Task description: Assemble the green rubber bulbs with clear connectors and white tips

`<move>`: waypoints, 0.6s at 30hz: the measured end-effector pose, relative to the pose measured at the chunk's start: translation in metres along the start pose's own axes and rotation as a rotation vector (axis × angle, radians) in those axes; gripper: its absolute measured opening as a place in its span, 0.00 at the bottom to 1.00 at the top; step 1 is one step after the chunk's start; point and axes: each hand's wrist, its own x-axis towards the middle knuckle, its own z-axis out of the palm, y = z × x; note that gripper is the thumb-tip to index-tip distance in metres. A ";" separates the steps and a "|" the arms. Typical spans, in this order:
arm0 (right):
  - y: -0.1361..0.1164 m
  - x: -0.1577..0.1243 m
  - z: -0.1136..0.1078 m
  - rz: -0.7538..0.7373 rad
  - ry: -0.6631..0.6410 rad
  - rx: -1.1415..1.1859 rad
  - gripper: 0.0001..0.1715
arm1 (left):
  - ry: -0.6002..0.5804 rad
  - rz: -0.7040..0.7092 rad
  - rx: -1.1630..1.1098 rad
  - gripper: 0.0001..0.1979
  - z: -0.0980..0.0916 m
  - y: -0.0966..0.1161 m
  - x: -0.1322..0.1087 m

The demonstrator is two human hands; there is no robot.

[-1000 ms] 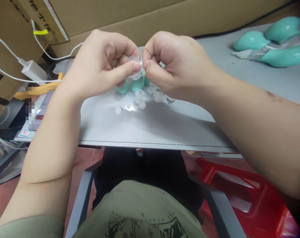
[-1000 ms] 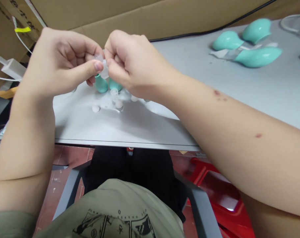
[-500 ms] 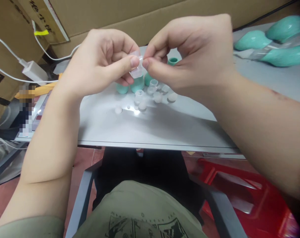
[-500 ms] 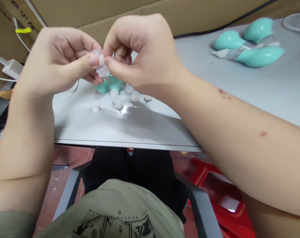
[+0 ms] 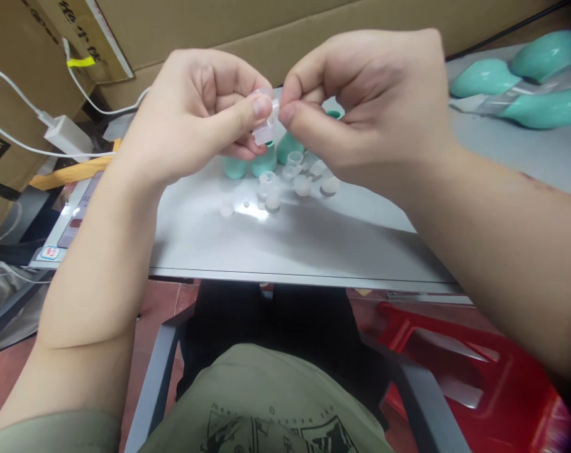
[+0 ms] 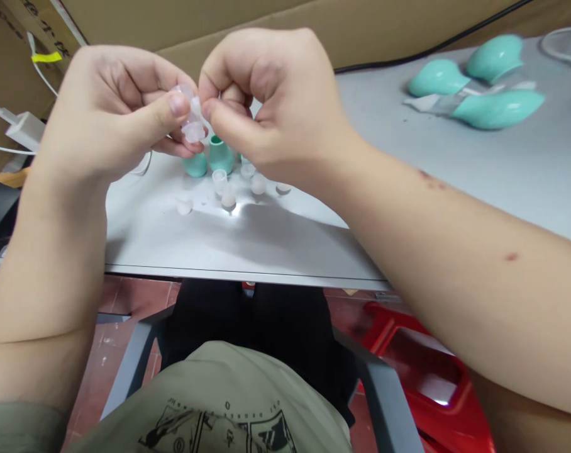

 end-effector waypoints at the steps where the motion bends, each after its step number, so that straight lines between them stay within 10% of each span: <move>1: -0.001 0.001 -0.001 0.007 -0.010 0.008 0.09 | 0.006 -0.009 -0.003 0.07 0.001 0.001 0.000; 18: 0.005 0.005 0.004 0.018 -0.135 -0.060 0.04 | -0.036 -0.028 0.003 0.08 0.003 0.001 0.001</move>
